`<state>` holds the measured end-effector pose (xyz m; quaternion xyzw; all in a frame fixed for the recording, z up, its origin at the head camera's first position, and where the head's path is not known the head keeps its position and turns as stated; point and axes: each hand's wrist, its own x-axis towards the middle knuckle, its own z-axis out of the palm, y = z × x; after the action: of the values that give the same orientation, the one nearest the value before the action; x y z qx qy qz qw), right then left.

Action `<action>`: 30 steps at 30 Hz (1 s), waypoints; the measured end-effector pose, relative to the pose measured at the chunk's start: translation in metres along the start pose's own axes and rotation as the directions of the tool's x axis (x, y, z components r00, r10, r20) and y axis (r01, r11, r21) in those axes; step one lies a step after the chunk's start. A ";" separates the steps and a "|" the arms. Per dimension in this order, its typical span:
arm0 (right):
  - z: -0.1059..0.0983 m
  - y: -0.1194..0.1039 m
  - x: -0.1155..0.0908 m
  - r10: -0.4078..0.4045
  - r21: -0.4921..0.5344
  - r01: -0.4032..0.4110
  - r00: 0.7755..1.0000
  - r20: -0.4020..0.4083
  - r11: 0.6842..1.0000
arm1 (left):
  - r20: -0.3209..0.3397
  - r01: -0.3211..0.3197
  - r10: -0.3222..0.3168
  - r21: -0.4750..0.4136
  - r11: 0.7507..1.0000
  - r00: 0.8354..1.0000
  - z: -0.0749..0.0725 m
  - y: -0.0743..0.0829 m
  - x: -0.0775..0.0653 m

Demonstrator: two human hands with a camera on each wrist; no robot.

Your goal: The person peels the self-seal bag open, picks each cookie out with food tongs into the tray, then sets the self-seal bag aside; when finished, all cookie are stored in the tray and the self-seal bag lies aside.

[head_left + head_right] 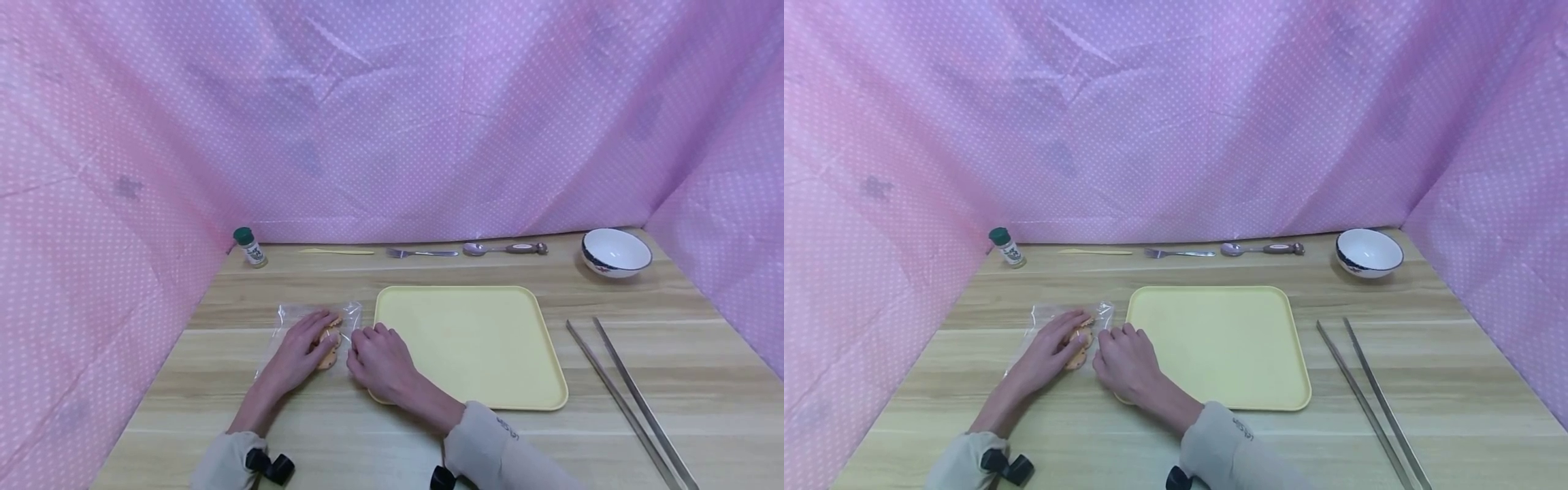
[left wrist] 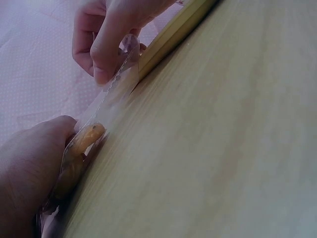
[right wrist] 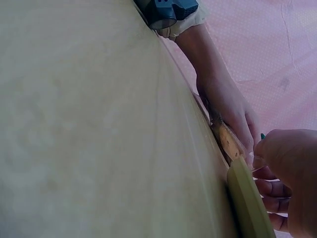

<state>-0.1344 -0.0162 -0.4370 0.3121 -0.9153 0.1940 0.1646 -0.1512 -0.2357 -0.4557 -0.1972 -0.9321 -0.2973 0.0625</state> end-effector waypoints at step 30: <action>-0.005 0.009 -0.012 0.053 0.050 -0.052 0.998 -0.032 0.997 | 0.002 0.006 -0.006 -0.003 1.000 1.000 0.002 -0.001 0.002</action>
<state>-0.1302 -0.0015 -0.4396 0.2887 -0.9153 0.2260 0.1668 -0.1528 -0.2343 -0.4574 -0.1949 -0.9323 -0.2986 0.0603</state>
